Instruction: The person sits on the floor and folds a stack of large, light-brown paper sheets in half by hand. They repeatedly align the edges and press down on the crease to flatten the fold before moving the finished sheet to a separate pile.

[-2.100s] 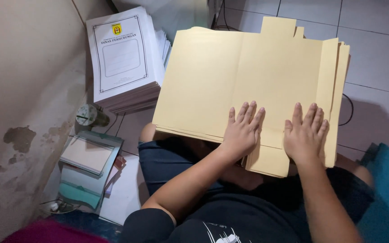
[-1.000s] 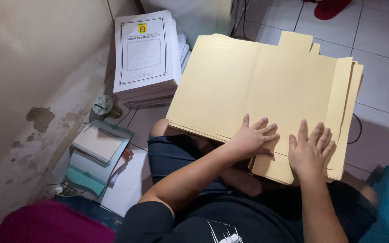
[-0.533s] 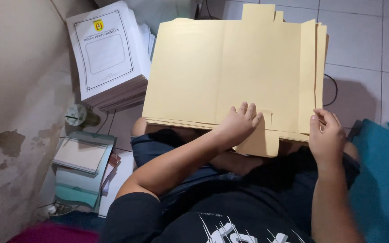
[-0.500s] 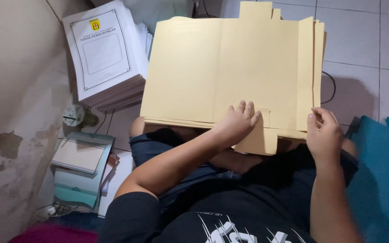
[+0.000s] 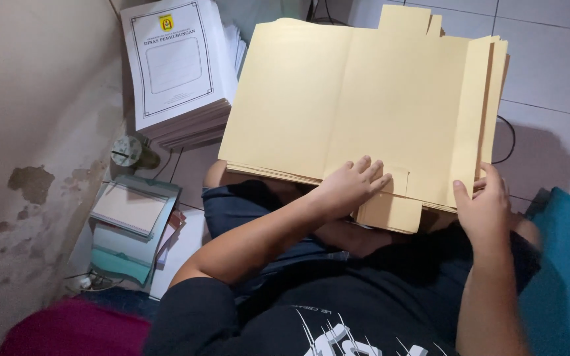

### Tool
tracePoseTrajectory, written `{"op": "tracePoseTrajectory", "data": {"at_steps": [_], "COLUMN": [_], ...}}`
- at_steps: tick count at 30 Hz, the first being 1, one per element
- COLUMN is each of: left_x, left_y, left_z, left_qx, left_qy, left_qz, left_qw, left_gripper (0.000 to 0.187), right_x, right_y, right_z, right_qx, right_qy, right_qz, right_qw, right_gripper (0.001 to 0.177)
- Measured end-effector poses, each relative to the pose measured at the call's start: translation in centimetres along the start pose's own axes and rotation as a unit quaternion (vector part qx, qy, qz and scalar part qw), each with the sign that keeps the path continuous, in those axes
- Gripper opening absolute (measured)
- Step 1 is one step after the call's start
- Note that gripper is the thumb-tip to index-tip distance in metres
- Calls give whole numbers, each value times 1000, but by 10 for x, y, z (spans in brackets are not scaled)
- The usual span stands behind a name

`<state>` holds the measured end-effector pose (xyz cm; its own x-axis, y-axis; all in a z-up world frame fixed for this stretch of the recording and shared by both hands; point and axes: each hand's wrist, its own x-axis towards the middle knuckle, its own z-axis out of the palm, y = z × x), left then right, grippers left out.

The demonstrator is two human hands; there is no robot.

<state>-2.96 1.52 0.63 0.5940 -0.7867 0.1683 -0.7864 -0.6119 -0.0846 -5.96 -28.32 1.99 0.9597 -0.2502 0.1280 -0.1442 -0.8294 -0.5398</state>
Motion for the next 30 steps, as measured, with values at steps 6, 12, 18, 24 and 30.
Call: {"op": "tracePoseTrajectory", "data": {"at_steps": [6,12,18,24,30], "left_x": [0,0,55,80,83], "left_y": [-3,9,1,15,12], "left_z": [-2,-5,62,6,0], "left_qx": [-70,-112,-143,-167,-172], "left_qy": [85,179,220,-21,-46], "left_qz": [14,-10,-71,-40,-45], "left_qw": [994,977,962,985,983], "left_gripper": [57,35,16,69,72], "right_x": [9,-5,10,10,51], "right_y": [19,-39,-12,-19,-9], "right_z": [15,-8,28,10,33], "right_qx": [295,194,103,54,-205], "right_qy": [-61,-73,-85,-79,-142], "right_qz": [50,12,-135,-163,-218], "right_qw": [952,978,982,982,944], "right_gripper": [45,54,24,34,58]}}
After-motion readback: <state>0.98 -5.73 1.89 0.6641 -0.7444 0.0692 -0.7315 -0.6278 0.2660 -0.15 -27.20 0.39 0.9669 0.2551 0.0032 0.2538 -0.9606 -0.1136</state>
